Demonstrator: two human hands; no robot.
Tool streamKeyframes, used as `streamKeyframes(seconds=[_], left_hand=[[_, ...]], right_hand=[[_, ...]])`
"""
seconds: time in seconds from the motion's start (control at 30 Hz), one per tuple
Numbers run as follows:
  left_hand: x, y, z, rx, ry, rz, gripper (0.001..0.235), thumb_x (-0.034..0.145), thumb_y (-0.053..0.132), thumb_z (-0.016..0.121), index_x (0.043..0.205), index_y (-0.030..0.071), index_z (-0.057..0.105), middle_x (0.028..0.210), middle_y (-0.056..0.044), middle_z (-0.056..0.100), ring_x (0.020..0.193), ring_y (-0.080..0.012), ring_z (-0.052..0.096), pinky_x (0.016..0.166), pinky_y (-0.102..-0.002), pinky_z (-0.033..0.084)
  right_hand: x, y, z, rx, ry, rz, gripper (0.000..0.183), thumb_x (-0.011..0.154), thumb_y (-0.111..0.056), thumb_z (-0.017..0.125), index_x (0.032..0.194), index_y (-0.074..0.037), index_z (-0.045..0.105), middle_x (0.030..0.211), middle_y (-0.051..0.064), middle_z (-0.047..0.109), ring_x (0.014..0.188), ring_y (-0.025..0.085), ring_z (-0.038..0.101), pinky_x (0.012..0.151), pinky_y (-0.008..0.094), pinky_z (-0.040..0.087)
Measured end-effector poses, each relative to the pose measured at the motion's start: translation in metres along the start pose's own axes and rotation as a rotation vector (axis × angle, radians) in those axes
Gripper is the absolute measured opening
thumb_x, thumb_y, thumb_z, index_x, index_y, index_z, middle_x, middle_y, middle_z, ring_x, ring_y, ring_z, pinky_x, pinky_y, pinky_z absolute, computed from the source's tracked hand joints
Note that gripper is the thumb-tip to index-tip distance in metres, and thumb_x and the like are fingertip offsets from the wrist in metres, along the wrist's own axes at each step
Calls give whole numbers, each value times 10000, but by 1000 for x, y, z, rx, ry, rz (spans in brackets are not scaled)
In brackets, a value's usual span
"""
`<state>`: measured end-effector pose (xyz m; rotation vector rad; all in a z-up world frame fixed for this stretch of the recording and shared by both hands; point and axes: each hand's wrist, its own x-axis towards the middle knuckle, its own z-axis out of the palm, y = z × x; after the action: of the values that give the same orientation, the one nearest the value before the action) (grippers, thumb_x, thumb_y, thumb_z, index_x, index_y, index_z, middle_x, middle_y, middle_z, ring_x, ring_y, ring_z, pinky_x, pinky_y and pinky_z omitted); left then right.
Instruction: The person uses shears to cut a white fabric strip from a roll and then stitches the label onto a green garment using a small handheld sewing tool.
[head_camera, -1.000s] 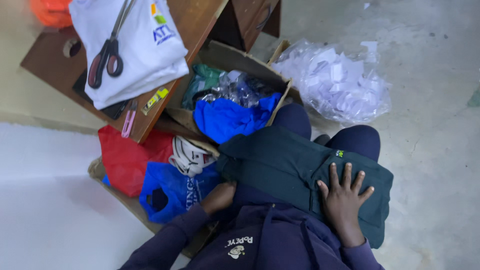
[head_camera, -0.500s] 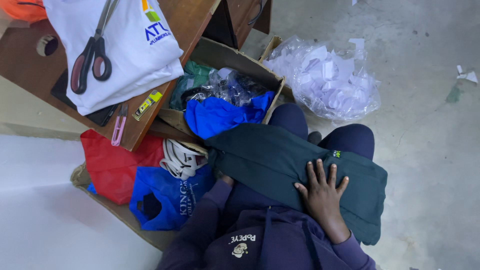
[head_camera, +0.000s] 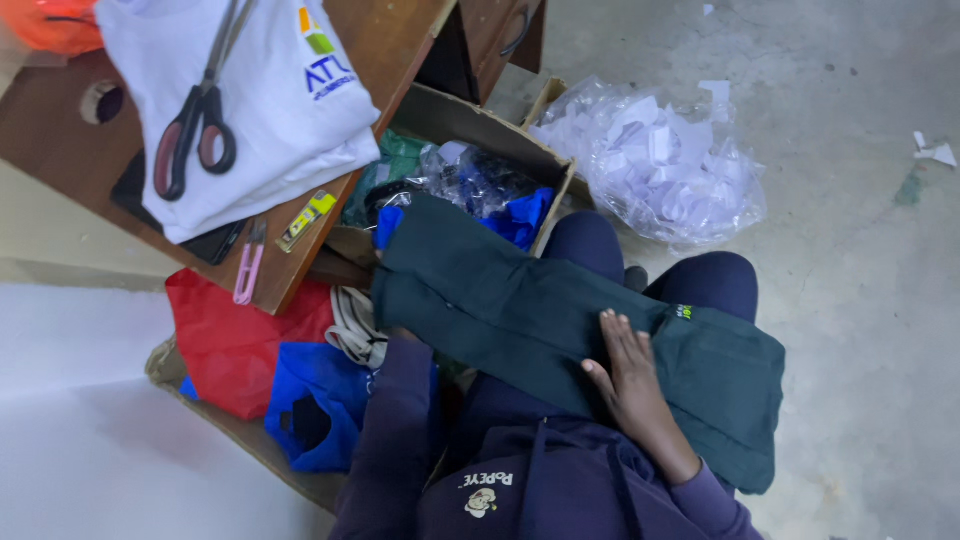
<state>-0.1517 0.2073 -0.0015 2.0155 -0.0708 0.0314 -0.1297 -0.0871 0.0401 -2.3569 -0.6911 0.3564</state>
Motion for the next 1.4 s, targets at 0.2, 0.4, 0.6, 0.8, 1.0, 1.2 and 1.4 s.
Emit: streamKeyframes(seconds=[0.2, 0.4, 0.6, 0.8, 1.0, 1.2, 1.4], left_hand=[[23, 63, 43, -67, -35, 69, 590, 1089, 118, 432, 1625, -101, 320, 1635, -384, 351, 1538, -509, 291, 1310, -636, 138], [31, 75, 85, -334, -51, 126, 498, 1134, 115, 423, 1612, -26, 434, 1638, -278, 428, 1529, -449, 357, 1288, -550, 272], [10, 91, 29, -316, -6, 4, 443, 1117, 81, 485, 1546, 114, 590, 1612, -172, 522, 1500, -400, 449, 1241, -526, 367], [-13, 63, -6, 49, 151, -193, 352, 1057, 169, 679, 1400, 92, 685, 1432, -147, 632, 1359, -401, 595, 1125, -561, 499], [35, 62, 37, 306, 15, 91, 567, 989, 214, 755, 1499, 57, 564, 1508, -191, 564, 1387, -388, 530, 1110, -505, 467], [74, 34, 47, 58, 122, 165, 55, 937, 61, 758, 892, 61, 790, 905, -81, 732, 865, -243, 700, 776, -380, 544], [57, -7, -2, -148, 249, -251, 199, 999, 260, 717, 1064, 98, 811, 919, -33, 787, 777, -142, 707, 764, -324, 579]], right_hand=[[14, -3, 7, 943, 46, 53, 843, 1071, -618, 301, 1726, -106, 159, 1746, 206, 241, 1591, 362, 208, 1259, 580, 150], [10, 3, 14, 1522, 378, 769, 454, 953, -180, 743, 1398, -139, 659, 1210, 194, 733, 1062, 371, 737, 945, 579, 558], [-20, -60, -40, 716, 311, 502, 907, 880, -43, 799, 1534, -9, 172, 1563, 399, 352, 1391, 690, 384, 1097, 766, 397], [-42, -30, -8, -171, 39, -168, 450, 823, -535, 835, 1145, -239, 731, 1223, 33, 649, 1131, 299, 624, 923, 442, 465], [-23, -58, -19, -326, -150, -484, 363, 957, -410, 698, 1208, -153, 645, 1262, 63, 631, 1035, 299, 527, 750, 472, 336], [-32, -34, -11, -273, -150, -489, 96, 969, -113, 583, 1053, -94, 622, 986, 108, 616, 844, 311, 579, 746, 439, 451], [-41, -26, -28, -147, -72, -543, 150, 1034, -116, 595, 1084, -54, 723, 983, 85, 680, 845, 285, 627, 755, 405, 487]])
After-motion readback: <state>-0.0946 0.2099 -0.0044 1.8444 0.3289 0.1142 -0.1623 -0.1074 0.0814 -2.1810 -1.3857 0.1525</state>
